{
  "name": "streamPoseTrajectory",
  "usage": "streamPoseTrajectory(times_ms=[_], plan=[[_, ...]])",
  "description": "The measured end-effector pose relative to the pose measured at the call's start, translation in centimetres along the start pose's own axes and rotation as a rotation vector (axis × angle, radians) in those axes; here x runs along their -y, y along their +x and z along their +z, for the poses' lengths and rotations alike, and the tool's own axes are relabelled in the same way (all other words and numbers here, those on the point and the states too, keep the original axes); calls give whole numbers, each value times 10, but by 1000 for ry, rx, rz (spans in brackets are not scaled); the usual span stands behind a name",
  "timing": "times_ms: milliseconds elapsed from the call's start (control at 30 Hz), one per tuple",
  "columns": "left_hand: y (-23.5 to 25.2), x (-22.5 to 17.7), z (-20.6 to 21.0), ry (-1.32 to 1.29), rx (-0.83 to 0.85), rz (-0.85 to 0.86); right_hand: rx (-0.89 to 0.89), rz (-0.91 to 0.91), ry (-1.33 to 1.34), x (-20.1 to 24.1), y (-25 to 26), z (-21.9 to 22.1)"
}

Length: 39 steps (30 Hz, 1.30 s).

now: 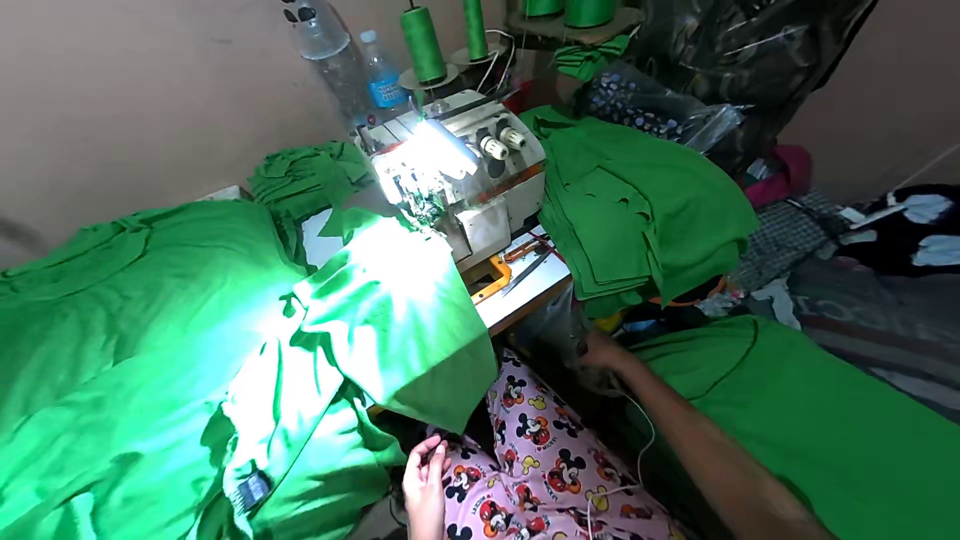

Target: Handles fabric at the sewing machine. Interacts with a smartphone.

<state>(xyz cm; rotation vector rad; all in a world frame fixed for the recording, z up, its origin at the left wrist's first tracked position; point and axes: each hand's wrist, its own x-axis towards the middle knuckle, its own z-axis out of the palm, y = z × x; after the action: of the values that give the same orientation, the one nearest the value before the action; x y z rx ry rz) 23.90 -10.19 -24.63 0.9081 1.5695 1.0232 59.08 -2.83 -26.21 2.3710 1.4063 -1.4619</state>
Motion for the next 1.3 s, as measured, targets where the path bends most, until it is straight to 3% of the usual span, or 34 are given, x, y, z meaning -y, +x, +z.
streamPoseTrajectory(times_ms=[133,400,567,667,733,800,867,967,1033,1167,1300], plan=[[-3,-5,1,-23,40,-8,-15,-3,-198,13,-6,10],[-12,-17,20,50,186,52,-331,-92,-47,5,-58,-12],[-25,-18,73,179,524,185,-607,-288,-3,-28,-128,-40],[-31,-25,104,213,875,280,-843,-382,168,-55,-181,-42],[-35,-30,126,110,1110,297,-893,-427,414,-68,-209,-38],[-44,-29,150,-80,1206,263,-849,-537,729,-74,-222,-24],[-60,-37,167,-309,1108,139,-701,-585,1009,-67,-225,-1],[-73,-74,175,-751,947,-116,-454,-492,1291,-42,-226,37],[-63,-84,174,-1018,1051,-208,-322,-464,1414,-29,-222,58],[-53,-84,160,-1005,1019,-299,-207,-363,1529,-15,-216,74],[-52,-85,157,-931,922,-356,-127,-413,1509,-22,-211,77]])
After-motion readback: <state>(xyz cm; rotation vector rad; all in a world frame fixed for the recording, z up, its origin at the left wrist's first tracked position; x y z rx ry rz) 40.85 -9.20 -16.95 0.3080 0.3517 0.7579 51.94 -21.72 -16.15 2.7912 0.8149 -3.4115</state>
